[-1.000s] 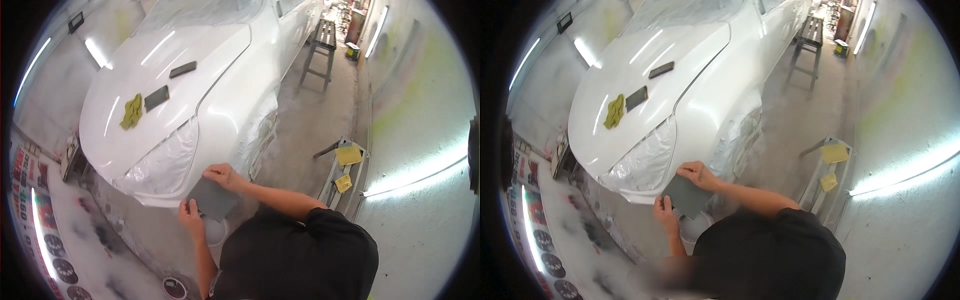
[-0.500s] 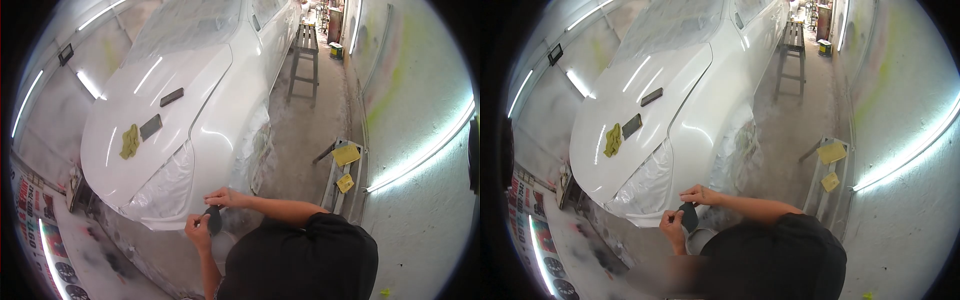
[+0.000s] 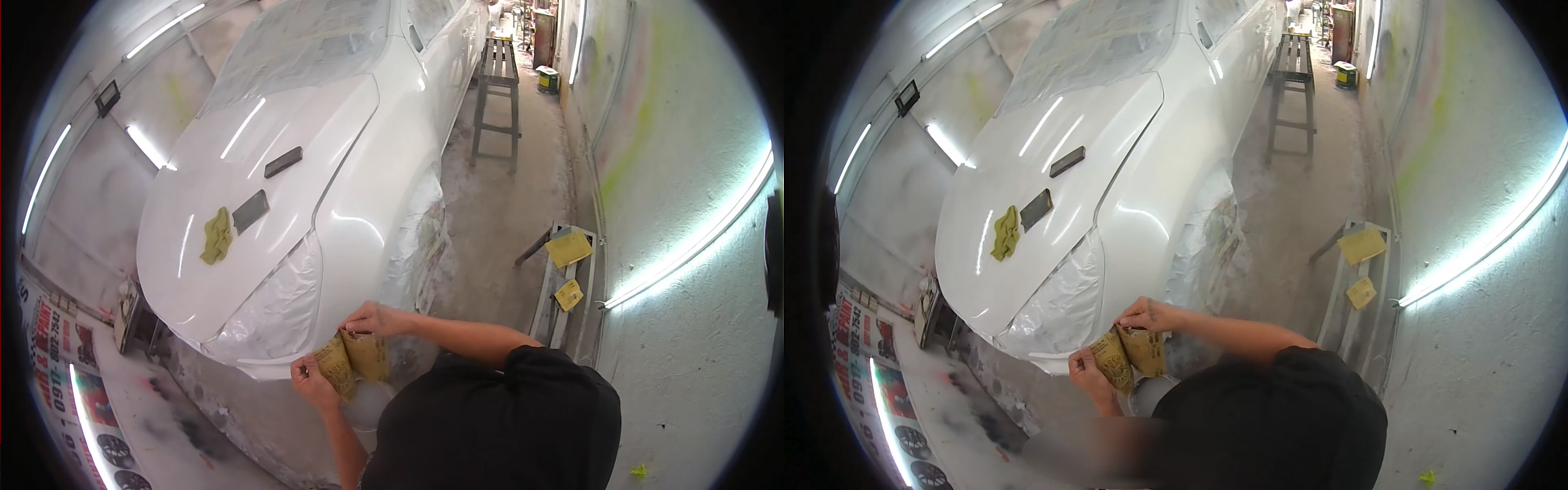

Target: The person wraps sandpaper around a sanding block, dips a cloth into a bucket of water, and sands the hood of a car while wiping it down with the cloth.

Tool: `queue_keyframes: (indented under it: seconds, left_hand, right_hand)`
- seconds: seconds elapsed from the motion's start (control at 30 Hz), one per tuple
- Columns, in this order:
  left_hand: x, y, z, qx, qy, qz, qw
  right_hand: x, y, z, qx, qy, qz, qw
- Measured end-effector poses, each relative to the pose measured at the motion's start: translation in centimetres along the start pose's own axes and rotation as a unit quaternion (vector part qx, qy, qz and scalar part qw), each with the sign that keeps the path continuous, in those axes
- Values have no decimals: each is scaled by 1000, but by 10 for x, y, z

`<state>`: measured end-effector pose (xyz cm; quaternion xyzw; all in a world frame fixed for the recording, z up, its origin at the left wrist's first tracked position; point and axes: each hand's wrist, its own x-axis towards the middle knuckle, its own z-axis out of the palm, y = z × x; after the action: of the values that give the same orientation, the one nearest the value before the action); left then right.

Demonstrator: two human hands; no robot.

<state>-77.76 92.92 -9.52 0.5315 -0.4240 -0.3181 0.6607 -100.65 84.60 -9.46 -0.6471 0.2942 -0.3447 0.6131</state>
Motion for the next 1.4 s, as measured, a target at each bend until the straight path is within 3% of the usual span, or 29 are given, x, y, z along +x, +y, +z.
queue_keyframes:
  seconds: [0.1,0.2,0.4,0.5,0.6,0.8,0.9,1.0,1.2,1.4]
  left_hand:
    - [0,-4,-6,48,13,0,999]
    - [-4,-1,-3,78,24,23,996]
    - [-7,6,2,93,20,26,995]
    - [-4,9,9,103,33,77,991]
    - [-4,12,7,122,-16,-12,992]
    - [5,-2,0,157,-176,83,968]
    - [5,10,6,245,-227,218,917]
    - [-1,24,12,338,-245,209,884]
    - [-1,26,14,356,-231,231,875]
    - [-3,17,13,384,-221,288,849]
  right_hand:
    - [-1,-1,-1,-10,-13,-34,999]
    - [-3,-11,0,30,-11,8,999]
    - [-2,-26,0,-191,17,-44,981]
    - [1,-16,4,-218,91,-95,967]
    - [-3,-24,12,-221,110,-65,967]
    - [2,-13,21,-364,178,-163,900]
    - [5,-16,23,-432,143,-249,855]
    - [-1,-30,31,-483,84,-243,837]
    - [-5,-39,40,-534,28,-268,801]
    - [-8,-28,45,-522,5,-239,819]
